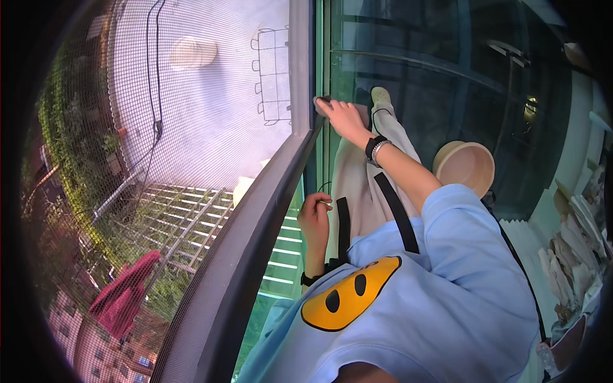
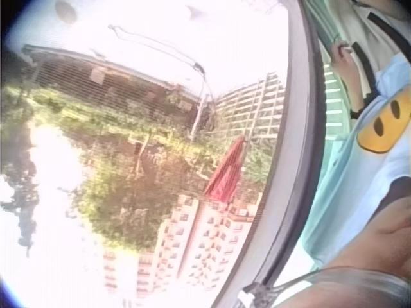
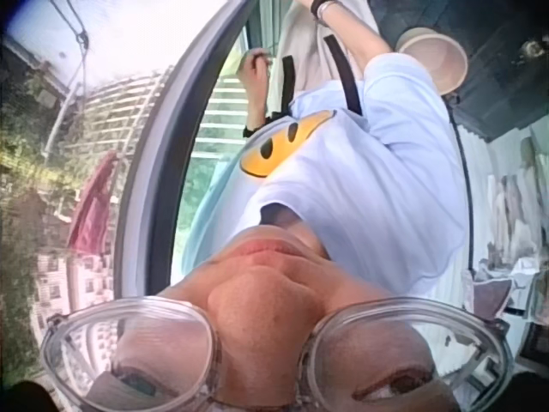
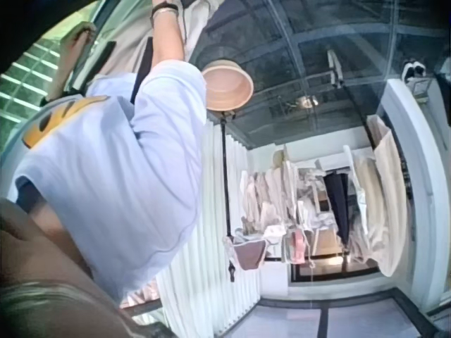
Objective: The person wipes the glass panels and frame of a balcony window using a cloth, then opens the window and continues to wipe the interior edges and corners of the window frame.
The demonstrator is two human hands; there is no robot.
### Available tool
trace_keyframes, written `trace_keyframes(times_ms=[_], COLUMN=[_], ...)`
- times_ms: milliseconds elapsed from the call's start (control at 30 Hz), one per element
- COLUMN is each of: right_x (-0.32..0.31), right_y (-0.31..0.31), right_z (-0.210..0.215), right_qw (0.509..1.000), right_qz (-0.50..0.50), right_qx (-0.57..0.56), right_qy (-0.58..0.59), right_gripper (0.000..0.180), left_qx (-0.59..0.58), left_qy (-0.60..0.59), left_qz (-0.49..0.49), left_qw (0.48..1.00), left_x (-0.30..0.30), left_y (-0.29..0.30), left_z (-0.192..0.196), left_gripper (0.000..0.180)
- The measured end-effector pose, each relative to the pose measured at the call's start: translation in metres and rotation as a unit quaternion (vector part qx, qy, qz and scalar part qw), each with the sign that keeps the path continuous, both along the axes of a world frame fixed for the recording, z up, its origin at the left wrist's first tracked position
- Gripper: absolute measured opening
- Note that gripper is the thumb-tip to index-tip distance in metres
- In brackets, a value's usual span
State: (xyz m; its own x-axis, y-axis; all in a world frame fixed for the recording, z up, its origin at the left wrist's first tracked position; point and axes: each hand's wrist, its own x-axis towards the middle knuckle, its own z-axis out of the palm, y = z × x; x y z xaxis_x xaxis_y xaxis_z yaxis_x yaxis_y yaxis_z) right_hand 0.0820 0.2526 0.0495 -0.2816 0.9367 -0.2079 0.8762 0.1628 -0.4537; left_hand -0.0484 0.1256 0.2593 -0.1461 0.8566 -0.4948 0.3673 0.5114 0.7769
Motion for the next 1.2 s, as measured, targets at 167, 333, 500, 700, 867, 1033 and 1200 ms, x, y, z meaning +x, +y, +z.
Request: trace_keyframes(times_ms=[167,333,500,700,867,1033,1200], right_x=[0.021,0.013,-0.017,-0.026,-0.011,-0.014,-0.013], right_y=[0.040,0.069,0.045,0.029,0.039,0.055,0.080], right_z=[-0.012,0.000,-0.008,0.008,0.017,0.014,0.003], right_qw=[0.995,0.958,0.892,0.902,0.925,0.935,0.945], right_qz=[-0.068,-0.132,-0.173,-0.162,-0.088,-0.109,-0.115], right_qx=[0.009,-0.068,-0.109,-0.180,-0.198,-0.144,-0.116], right_qy=[0.072,0.244,0.403,0.357,0.311,0.306,0.284], right_gripper=[0.050,0.054,0.062,0.064,0.066,0.067,0.066], left_qx=[0.003,-0.011,-0.019,-0.023,-0.005,-0.019,-0.025], left_qy=[-0.021,-0.018,-0.020,-0.011,0.025,0.048,0.052], left_qz=[0.028,0.065,0.070,0.069,0.013,0.049,0.074], left_qw=[0.999,0.998,0.997,0.997,1.000,0.997,0.996], left_x=[0.009,0.021,0.035,0.072,0.096,0.111,0.125], left_y=[0.012,0.025,0.043,0.086,0.110,0.124,0.131], left_z=[0.002,0.006,0.008,0.031,0.039,0.046,0.042], left_gripper=[0.017,0.018,0.019,0.020,0.022,0.019,0.020])
